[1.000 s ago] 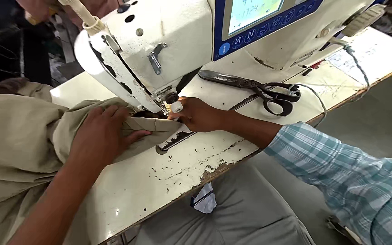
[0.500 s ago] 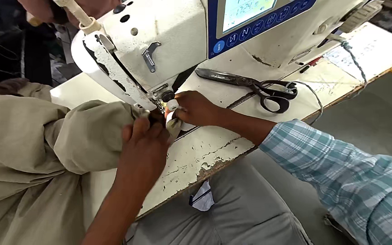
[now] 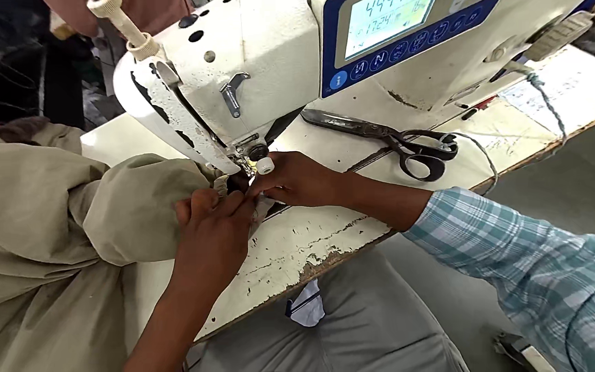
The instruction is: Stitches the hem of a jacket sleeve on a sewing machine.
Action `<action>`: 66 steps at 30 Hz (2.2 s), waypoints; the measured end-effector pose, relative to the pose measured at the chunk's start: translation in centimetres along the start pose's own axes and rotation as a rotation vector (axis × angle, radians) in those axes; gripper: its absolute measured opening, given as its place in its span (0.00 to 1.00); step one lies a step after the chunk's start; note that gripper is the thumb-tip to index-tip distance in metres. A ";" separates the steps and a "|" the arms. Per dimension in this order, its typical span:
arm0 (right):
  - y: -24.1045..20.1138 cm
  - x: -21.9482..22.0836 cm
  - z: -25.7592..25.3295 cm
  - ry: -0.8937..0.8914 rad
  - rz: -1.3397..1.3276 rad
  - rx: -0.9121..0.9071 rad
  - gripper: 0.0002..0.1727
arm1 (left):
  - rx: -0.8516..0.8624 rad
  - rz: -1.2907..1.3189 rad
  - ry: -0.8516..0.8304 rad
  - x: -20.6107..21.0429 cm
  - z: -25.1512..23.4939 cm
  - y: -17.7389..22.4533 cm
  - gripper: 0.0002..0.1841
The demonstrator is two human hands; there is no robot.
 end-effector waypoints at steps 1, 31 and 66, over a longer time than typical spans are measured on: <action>0.3 0.0 0.0 0.024 0.013 0.039 0.15 | -0.001 0.005 0.006 -0.1 -0.1 0.0 0.16; 2.9 -0.9 0.6 0.097 -0.057 0.215 0.09 | 0.052 0.048 -0.034 -0.7 -0.4 1.4 0.20; 2.2 -1.2 0.2 0.127 -0.192 0.159 0.03 | 0.032 0.068 -0.026 -1.9 -0.1 -1.6 0.16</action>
Point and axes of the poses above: each hand's wrist, its own z-axis away from the middle knuckle, its own x-axis out of the palm, y = z × x, the point moved 9 cm from there along -z, towards the middle knuckle, and after that the axes turned 12 degrees about -y, right-handed, at the moved point
